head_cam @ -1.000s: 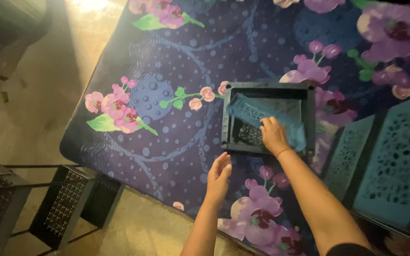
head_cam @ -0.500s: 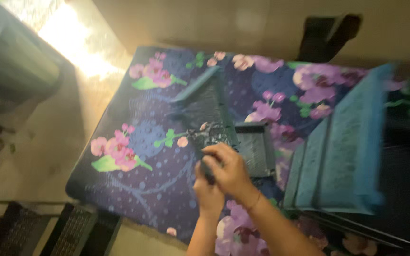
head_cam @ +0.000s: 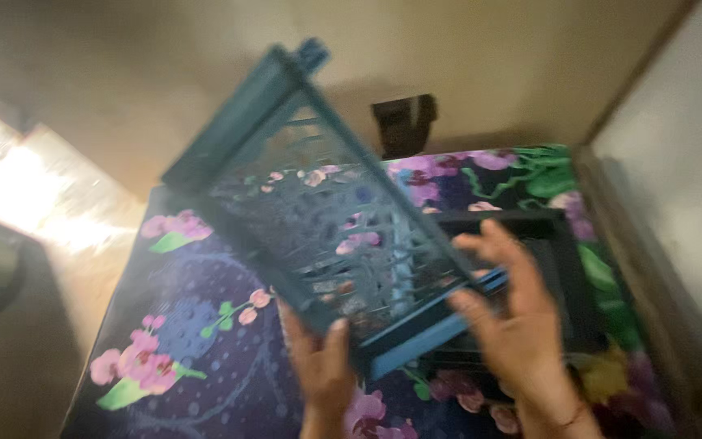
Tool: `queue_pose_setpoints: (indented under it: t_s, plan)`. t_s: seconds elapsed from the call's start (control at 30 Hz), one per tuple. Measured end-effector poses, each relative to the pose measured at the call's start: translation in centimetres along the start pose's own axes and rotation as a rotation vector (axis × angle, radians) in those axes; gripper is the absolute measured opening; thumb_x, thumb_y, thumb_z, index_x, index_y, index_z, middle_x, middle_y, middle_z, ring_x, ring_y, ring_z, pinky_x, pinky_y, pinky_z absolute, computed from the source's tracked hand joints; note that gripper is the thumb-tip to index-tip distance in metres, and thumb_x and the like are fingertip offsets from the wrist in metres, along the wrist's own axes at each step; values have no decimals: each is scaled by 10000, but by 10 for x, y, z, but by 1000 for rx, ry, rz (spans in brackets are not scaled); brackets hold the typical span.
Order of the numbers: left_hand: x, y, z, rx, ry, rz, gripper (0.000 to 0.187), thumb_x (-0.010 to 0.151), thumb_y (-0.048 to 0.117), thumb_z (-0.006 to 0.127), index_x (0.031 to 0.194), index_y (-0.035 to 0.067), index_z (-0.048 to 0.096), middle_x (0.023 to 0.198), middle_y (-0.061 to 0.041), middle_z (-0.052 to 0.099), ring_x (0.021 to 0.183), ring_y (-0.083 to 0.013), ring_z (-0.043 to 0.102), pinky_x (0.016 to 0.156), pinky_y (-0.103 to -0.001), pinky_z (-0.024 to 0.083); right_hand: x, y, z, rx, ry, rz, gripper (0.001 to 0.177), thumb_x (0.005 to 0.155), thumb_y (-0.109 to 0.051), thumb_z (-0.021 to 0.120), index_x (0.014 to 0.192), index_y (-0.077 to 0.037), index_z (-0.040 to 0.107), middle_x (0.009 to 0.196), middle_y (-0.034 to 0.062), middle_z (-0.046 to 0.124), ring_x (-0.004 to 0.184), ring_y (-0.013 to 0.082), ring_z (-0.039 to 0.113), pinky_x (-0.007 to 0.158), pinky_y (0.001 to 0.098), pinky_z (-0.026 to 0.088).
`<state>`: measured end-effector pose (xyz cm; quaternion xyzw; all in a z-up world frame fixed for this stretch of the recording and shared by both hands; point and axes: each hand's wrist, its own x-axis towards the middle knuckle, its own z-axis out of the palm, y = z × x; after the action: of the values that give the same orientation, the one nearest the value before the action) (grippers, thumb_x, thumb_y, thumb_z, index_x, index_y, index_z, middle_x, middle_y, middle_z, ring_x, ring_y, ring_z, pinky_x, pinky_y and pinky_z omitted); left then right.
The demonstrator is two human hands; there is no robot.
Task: The person wipes a black plastic tray with a cloth, then assembles it with a blue perforated insert and a second black tray. The person stacks the assembled trays and places them on the floor.
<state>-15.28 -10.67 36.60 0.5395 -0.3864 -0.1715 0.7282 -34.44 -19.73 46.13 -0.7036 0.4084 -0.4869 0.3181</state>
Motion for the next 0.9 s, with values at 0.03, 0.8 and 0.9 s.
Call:
queue_pose_setpoints:
  t_s: [0.03,0.8,0.9]
  plan:
    - [-3,0,25,144,-33,127,790,857,-121,553,1571,-61,219,1528,-309,358,1314,-367,430,1050,-434,372,0,9,-20,-9,49,32,740,799,-37,755,1487,-27,484,1293,137,692,1200,188,612,1025,349,491]
    - [-133,-175,308,590,-619,-53,571,956,163,656,1482,10,496,1560,-138,465,1359,-375,447,1102,-480,343,-28,204,-184,-782,249,-107,203,986,-125,701,1143,5,698,1071,184,733,897,302,721,760,358,579]
    - [-135,-182,310,583,-602,-41,582,950,159,649,1487,1,491,1574,-144,461,1353,-371,458,1113,-478,343,-28,199,-178,-851,263,-168,182,951,-134,704,1099,-29,706,1030,144,734,942,330,707,826,396,575]
